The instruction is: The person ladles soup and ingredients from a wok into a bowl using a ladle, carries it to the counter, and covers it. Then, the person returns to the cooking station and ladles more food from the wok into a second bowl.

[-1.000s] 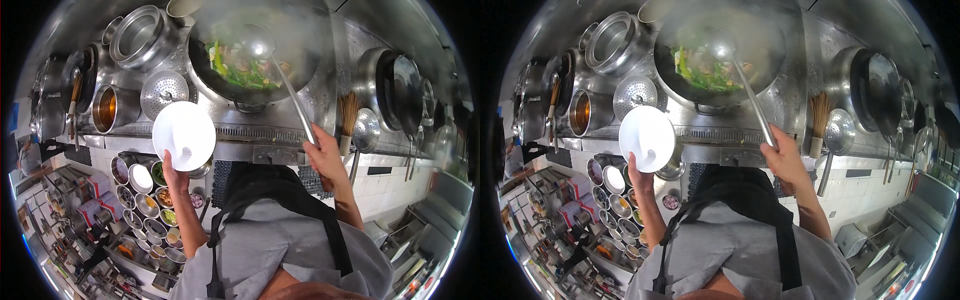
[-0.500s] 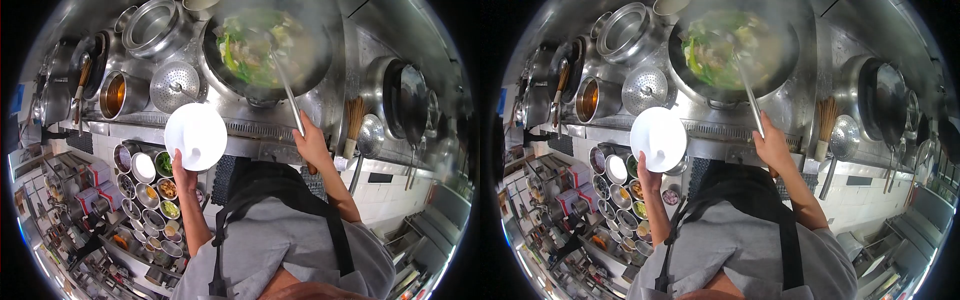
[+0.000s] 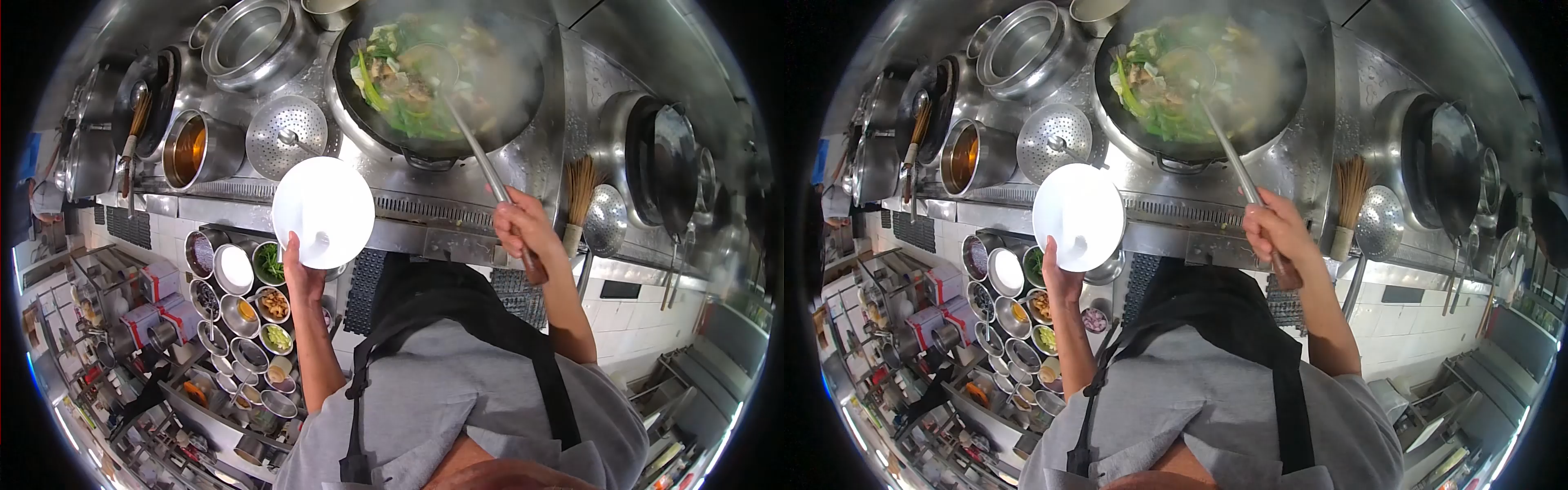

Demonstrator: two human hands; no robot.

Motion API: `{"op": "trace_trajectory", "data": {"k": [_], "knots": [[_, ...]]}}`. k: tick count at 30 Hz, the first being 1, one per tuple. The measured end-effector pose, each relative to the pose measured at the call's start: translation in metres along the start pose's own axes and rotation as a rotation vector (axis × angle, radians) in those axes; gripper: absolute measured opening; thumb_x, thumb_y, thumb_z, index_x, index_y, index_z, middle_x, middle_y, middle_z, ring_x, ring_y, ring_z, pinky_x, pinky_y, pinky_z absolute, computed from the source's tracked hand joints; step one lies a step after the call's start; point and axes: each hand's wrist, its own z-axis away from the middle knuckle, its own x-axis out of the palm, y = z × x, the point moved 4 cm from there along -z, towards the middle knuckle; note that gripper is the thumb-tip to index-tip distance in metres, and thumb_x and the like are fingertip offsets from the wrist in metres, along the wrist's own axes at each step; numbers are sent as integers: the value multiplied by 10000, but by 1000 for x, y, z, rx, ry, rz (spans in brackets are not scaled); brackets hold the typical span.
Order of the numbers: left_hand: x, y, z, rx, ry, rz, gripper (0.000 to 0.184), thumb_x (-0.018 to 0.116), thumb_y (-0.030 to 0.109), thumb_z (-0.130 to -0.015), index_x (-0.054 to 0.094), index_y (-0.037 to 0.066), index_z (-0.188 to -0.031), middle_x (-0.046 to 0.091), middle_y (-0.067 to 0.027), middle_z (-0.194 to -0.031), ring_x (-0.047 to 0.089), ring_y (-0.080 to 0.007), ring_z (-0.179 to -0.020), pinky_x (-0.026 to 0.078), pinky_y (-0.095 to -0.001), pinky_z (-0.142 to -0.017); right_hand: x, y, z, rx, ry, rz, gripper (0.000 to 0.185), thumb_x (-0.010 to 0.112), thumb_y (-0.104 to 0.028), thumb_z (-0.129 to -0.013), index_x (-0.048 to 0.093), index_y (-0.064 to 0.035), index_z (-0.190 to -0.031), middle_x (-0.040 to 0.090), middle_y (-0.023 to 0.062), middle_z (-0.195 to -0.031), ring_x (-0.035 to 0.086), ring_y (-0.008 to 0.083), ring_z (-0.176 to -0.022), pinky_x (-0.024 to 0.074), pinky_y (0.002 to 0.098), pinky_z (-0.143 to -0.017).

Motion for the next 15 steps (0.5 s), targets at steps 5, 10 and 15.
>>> {"op": "trace_trajectory", "data": {"k": [5, 10, 15], "knots": [[5, 4, 2, -6, 10, -17, 613, 501, 394, -1084, 384, -7, -1533, 565, -168, -1451, 585, -315, -1303, 487, -495, -1099, -4, -9, 11, -75, 51, 346, 133, 546, -132, -1043, 553, -10, -1097, 515, 9, -701, 463, 55, -443, 377, 243, -357], [4, 9, -1, -1, 33, 5, 629, 505, 373, -1084, 360, -48, -1528, 540, -192, -1468, 574, -330, -1318, 481, -498, -1106, -9, -25, 42, -11, 73, 153, 181, 541, -103, -1032, 560, 16, -1167, 514, 7, -700, 462, 56, -436, 382, 246, -356], [3, 9, -13, 26, -36, 33, 647, 513, 360, -1082, 335, -65, -1536, 515, -206, -1493, 552, -343, -1344, 460, -506, -1125, -20, -27, 44, -85, 60, 519, 357, 539, -86, -1023, 526, 22, -1364, 516, 7, -709, 467, 58, -442, 386, 237, -369]]}}
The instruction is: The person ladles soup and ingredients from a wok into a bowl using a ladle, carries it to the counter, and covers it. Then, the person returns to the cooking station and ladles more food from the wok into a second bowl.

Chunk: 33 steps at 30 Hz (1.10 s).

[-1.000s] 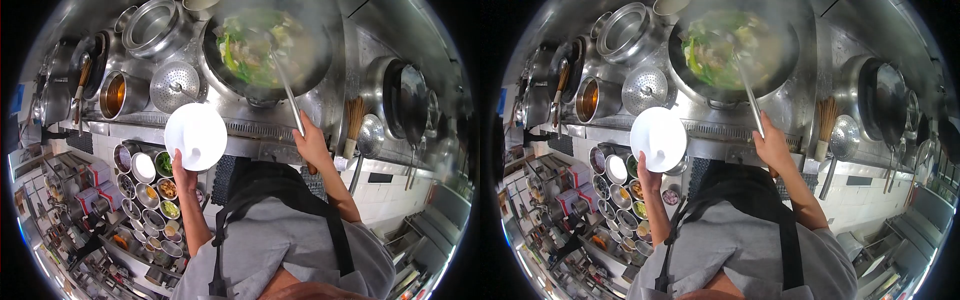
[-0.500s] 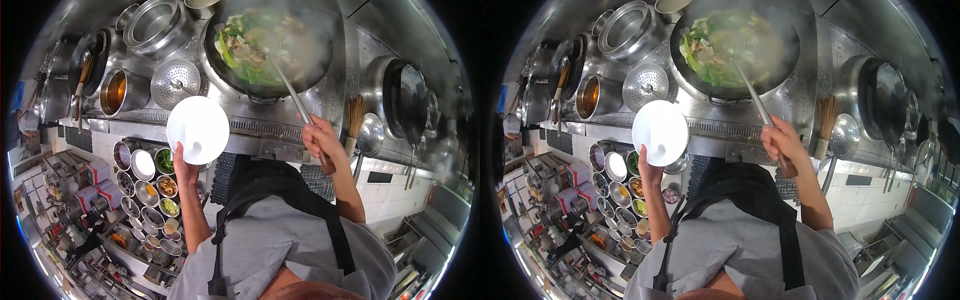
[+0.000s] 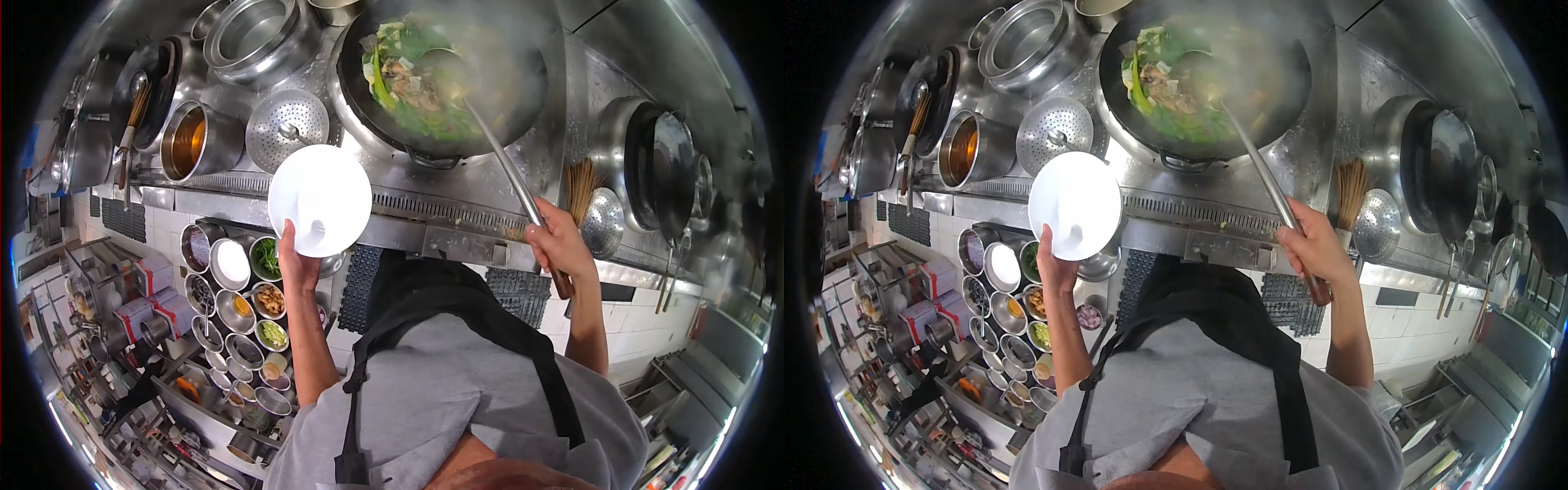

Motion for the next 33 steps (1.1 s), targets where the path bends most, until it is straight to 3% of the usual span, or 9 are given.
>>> {"op": "trace_trajectory", "data": {"k": [4, 7, 10, 13, 17, 26, 30, 33], "knots": [[14, 3, -7, -14, -45, -7, 658, 514, 366, -1080, 327, -60, -1545, 509, -205, -1502, 542, -348, -1354, 452, -508, -1126, -4, 3, -23, 0, -100, -14, 419, 548, -87, -1016, 509, 13, -1421, 520, 6, -737, 456, 54, -442, 366, 223, -374], [27, 7, -10, -25, -42, -36, 632, 480, 382, -1088, 345, -29, -1549, 515, -192, -1501, 547, -345, -1344, 454, -503, -1123, 8, 13, -33, 79, -124, -416, 457, 560, -99, -1011, 496, 4, -1452, 518, 5, -750, 430, 50, -429, 337, 214, -365], [32, 10, -9, -30, -24, -57, 632, 469, 395, -1088, 347, -12, -1556, 510, -186, -1508, 544, -344, -1348, 455, -507, -1122, 14, 9, -23, 84, -141, -568, 470, 563, -120, -1018, 481, 4, -1464, 508, 2, -740, 415, 43, -424, 313, 205, -356], [38, 15, -10, -7, -35, -66, 646, 477, 399, -1081, 336, -8, -1562, 504, -189, -1513, 533, -345, -1363, 455, -515, -1120, 9, 16, -10, 20, -102, -398, 474, 552, -127, -1028, 464, 13, -1472, 495, -1, -736, 410, 34, -424, 311, 196, -351], [50, 19, -20, 4, -35, -71, 656, 476, 402, -1080, 324, -9, -1568, 499, -195, -1515, 517, -350, -1381, 447, -559, -1113, 5, 8, 4, 26, -73, -479, 500, 548, -124, -1027, 442, 22, -1493, 482, 0, -735, 411, 29, -425, 321, 193, -346], [116, 29, -58, 190, -100, -299, 653, 414, 459, -1097, 376, -59, -1493, 584, -256, -1367, 685, -386, -1148, 649, -552, -823, 0, -19, 35, -8, -14, -572, 525, 540, -156, -1027, 432, 49, -1498, 465, -4, -716, 373, 16, -409, 318, 190, -332], [150, 27, -72, 218, -164, -371, 669, 412, 471, -1094, 372, -77, -1475, 602, -273, -1335, 718, -390, -1089, 670, -537, -790, -1, -39, 56, -70, -40, -559, 580, 568, -193, -1020, 404, 85, -1503, 458, 7, -697, 385, 18, -397, 326, 177, -321], [177, 21, -75, 201, -189, -415, 668, 412, 478, -1088, 323, -30, -1513, 591, -276, -1353, 715, -394, -1096, 677, -526, -763, 2, -48, 67, -110, -98, -651, 609, 590, -181, -1012, 380, 100, -1510, 455, 19, -691, 414, 26, -384, 338, 164, -313]]}}
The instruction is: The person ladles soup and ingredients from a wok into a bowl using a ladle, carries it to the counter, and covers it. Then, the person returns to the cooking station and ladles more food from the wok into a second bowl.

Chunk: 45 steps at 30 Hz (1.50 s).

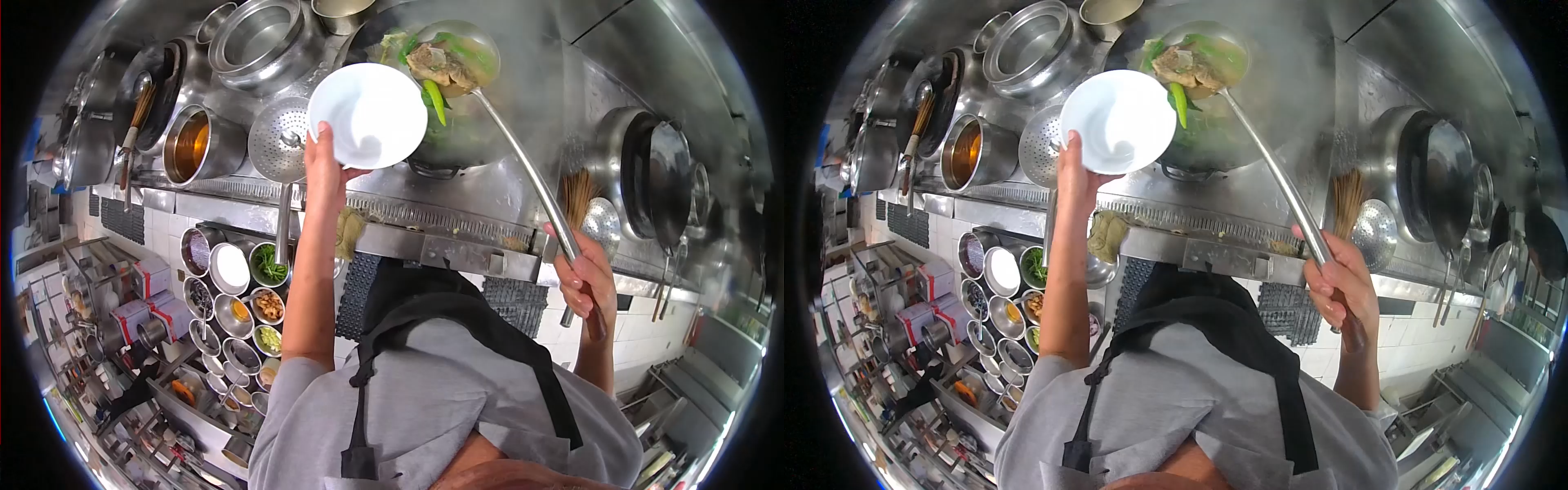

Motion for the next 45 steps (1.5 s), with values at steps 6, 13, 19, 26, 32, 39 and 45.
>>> {"op": "trace_trajectory", "data": {"k": [6, 13, 19, 26, 32, 39, 45], "knots": [[26, -14, -23, -134, -96, -1, 672, 359, 552, -1082, 336, 62, -1541, 587, -215, -1395, 698, -360, -1147, 673, -533, -774, 9, 5, 3, 61, -89, -93, 645, 624, -171, -989, 372, 105, -1514, 491, 30, -678, 429, 36, -384, 342, 174, -316], [30, -7, -21, -119, -145, 89, 723, 294, 602, -1084, 326, 58, -1558, 525, -233, -1464, 643, -384, -1235, 653, -550, -851, 16, 16, -11, 159, -64, 249, 662, 589, -49, -937, 364, 61, -1549, 511, 5, -661, 439, 50, -409, 374, 205, -368], [13, -12, -13, -119, -133, 104, 745, 277, 608, -1087, 324, 39, -1564, 510, -224, -1486, 609, -391, -1281, 586, -606, -958, -5, 26, -15, -1, 78, 901, 671, 626, 20, -893, 456, -12, -1541, 649, 58, -848, 626, 127, -652, 509, 247, -643], [-13, -16, -7, -137, -125, 228, 723, 305, 586, -1095, 309, 60, -1592, 471, -193, -1542, 522, -371, -1381, 478, -552, -1106, -12, 25, -16, -120, 176, 1045, 677, 668, 17, -880, 470, -3, -1527, 699, 166, -1254, 674, 187, -1075, 517, 312, -940], [-65, -3, 26, -21, 107, 213, 679, 386, 514, -1105, 334, 18, -1565, 489, -197, -1520, 526, -347, -1379, 464, -515, -1123, -35, 34, -43, -117, 291, 917, 670, 661, 30, -885, 452, 37, -1522, 643, 196, -1381, 606, 175, -1235, 452, 284, -1042], [-111, -5, 67, -24, 206, 233, 718, 424, 531, -1090, 289, 31, -1587, 438, -186, -1564, 488, -342, -1411, 431, -511, -1153, -27, 45, -78, -70, 357, 1208, 678, 666, -43, -892, 453, -20, -1534, 709, 276, -1116, 737, 290, -881, 544, 389, -835], [-140, -30, 77, -54, 246, 286, 699, 431, 525, -1091, 301, 51, -1587, 459, -174, -1550, 497, -336, -1404, 430, -514, -1152, -22, 67, -134, -287, 371, 1204, 650, 668, -77, -889, 475, -8, -1505, 706, 275, -1138, 714, 424, -850, 541, 444, -847]]}}
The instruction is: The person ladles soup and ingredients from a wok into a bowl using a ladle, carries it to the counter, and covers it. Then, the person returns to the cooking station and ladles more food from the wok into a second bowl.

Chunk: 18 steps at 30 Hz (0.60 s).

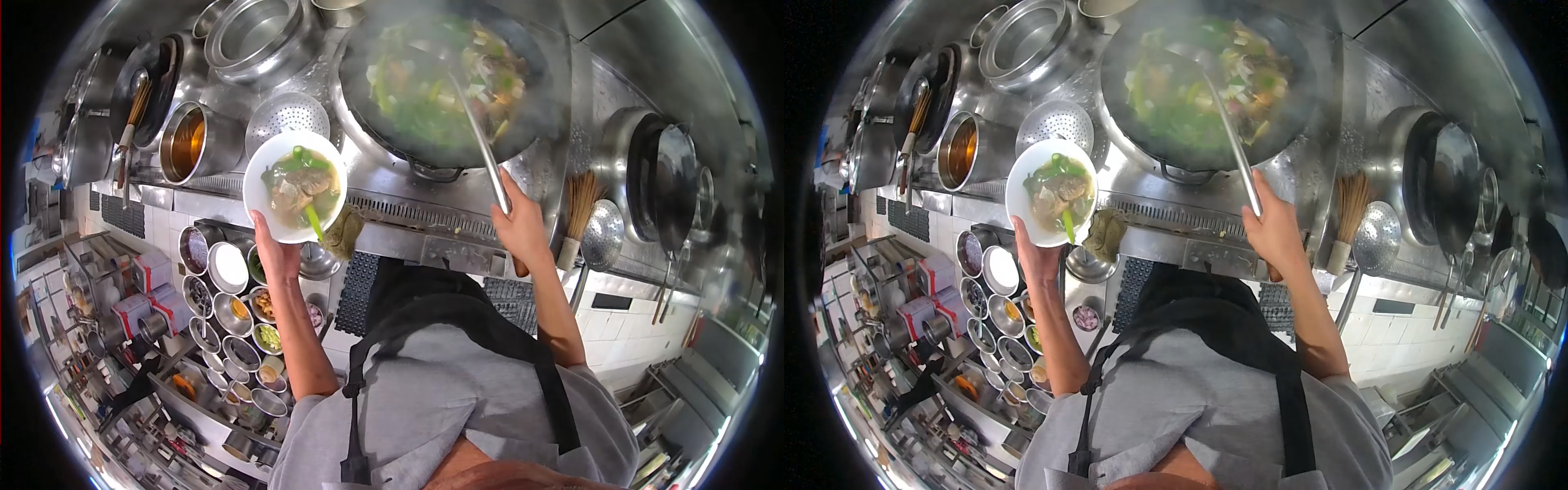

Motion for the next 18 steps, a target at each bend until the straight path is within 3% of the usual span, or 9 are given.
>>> {"op": "trace_trajectory", "data": {"k": [1, 4, 5, 9, 15, 18], "knots": [[0, 0, 1, -11, 15, -5, 695, 427, 525, -1093, 306, 49, -1585, 466, -173, -1544, 503, -336, -1398, 436, -512, -1146, 13, 5, -10, -208, 77, -55, 632, 651, -80, -921, 463, -18, -1521, 746, 204, -965, 688, 292, -652, 566, 413, -675], [1, 0, 3, -26, 30, -10, 678, 418, 524, -1095, 327, 56, -1577, 484, -169, -1528, 530, -338, -1371, 475, -505, -1108, 10, 2, -6, 319, -330, -665, 614, 610, -61, -963, 435, -41, -1551, 642, 70, -758, 552, 130, -492, 483, 319, -453], [-2, -3, 2, -21, 18, -4, 668, 418, 524, -1095, 337, 64, -1573, 487, -168, -1524, 545, -342, -1354, 503, -502, -1081, 9, -7, -6, 401, -296, -815, 610, 567, -32, -988, 402, -62, -1574, 486, -19, -678, 451, 59, -423, 357, 239, -356], [2, -3, 3, -34, 13, 19, 639, 408, 499, -1105, 348, 64, -1569, 481, -172, -1530, 541, -351, -1356, 500, -517, -1088, 21, -6, 4, 258, -270, -652, 499, 561, -60, -999, 479, -34, -1490, 497, -3, -681, 466, 65, -444, 371, 247, -372], [3, -6, -1, -49, -18, 39, 647, 413, 500, -1103, 331, 72, -1582, 464, -168, -1547, 506, -343, -1393, 447, -512, -1140, 4, -7, 19, 456, -421, -1129, 491, 569, -113, -1021, 458, -8, -1487, 507, 14, -726, 446, 61, -458, 352, 240, -371], [7, -5, -3, -66, -17, 35, 652, 421, 503, -1100, 321, 84, -1588, 452, -163, -1557, 490, -341, -1408, 431, -510, -1155, -1, 0, 29, 448, -421, -1166, 489, 581, -127, -1023, 463, -6, -1482, 506, 14, -735, 448, 62, -454, 357, 236, -374]]}}
